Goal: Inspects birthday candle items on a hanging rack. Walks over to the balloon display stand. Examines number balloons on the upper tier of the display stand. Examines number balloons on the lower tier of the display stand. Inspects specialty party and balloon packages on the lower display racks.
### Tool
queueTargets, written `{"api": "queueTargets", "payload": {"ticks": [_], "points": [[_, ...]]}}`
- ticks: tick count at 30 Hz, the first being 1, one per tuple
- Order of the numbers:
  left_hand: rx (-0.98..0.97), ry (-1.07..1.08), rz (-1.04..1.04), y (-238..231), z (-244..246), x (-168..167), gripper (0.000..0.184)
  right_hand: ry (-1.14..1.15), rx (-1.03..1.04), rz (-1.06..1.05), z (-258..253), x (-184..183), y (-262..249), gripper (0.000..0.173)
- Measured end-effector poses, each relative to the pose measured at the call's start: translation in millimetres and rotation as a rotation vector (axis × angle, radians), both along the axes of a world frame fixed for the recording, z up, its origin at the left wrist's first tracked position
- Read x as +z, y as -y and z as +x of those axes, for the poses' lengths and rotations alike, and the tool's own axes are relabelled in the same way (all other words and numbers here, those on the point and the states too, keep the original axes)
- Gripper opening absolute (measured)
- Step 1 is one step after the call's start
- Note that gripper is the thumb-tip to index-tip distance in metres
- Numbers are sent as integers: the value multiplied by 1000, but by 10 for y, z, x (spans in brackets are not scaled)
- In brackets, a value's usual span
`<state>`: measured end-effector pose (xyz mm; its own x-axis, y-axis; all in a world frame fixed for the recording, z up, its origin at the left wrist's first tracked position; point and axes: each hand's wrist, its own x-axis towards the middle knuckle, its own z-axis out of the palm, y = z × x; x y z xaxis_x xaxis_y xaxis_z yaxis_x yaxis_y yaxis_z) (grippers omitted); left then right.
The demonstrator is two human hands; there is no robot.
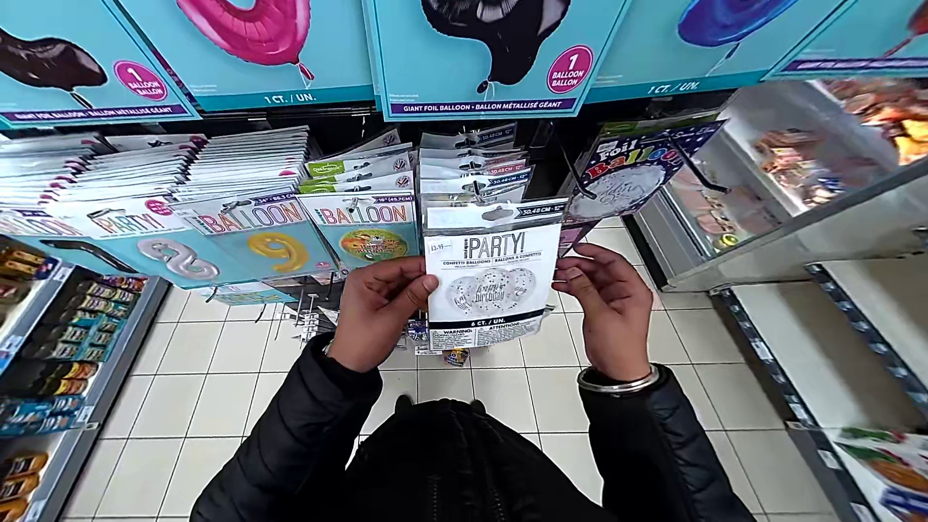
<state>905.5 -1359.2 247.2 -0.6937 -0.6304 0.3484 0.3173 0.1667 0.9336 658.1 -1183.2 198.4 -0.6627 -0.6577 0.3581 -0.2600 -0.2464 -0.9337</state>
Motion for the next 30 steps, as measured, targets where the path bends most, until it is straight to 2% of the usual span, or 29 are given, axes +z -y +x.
{"api": "queueTargets", "payload": {"ticks": [3,30], "points": [[-16,22,-8,-72,62,110,22,8,27,-33,31,48,19,36],[-22,-16,-5,-280,57,100,22,-8,-41,-61,-23,71,-259,28]]}}
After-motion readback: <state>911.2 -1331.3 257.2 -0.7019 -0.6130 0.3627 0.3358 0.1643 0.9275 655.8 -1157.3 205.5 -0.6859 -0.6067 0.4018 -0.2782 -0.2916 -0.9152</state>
